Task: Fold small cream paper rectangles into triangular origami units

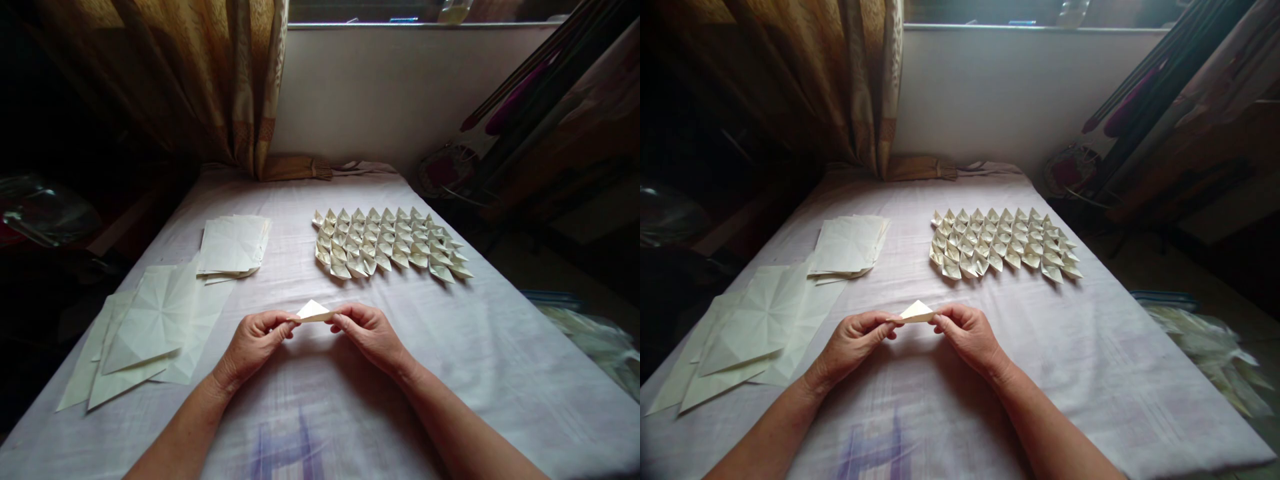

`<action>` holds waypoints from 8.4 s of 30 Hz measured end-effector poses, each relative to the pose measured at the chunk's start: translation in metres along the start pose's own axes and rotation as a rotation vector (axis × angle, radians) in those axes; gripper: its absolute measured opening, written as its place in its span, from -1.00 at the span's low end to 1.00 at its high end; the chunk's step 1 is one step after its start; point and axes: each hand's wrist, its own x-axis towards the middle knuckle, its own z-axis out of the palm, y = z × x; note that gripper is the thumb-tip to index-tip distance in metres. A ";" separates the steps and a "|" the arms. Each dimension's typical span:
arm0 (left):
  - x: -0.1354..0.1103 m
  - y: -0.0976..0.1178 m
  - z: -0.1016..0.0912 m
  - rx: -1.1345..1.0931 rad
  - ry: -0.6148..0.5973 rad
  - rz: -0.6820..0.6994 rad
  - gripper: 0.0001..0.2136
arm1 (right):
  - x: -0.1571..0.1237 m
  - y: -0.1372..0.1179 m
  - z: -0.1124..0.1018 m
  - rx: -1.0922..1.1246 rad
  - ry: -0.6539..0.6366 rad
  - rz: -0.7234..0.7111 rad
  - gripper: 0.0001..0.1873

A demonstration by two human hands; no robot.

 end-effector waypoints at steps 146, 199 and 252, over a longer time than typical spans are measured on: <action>0.002 0.003 0.008 -0.066 0.086 -0.095 -0.77 | -0.004 -0.006 0.008 0.168 0.036 0.071 -0.76; -0.004 -0.002 0.016 0.047 0.104 -0.014 -0.77 | -0.004 -0.005 0.013 0.090 0.096 0.097 -0.63; -0.012 0.010 0.040 1.130 0.269 0.079 -0.60 | 0.002 0.008 0.048 -0.671 0.279 -0.688 -0.69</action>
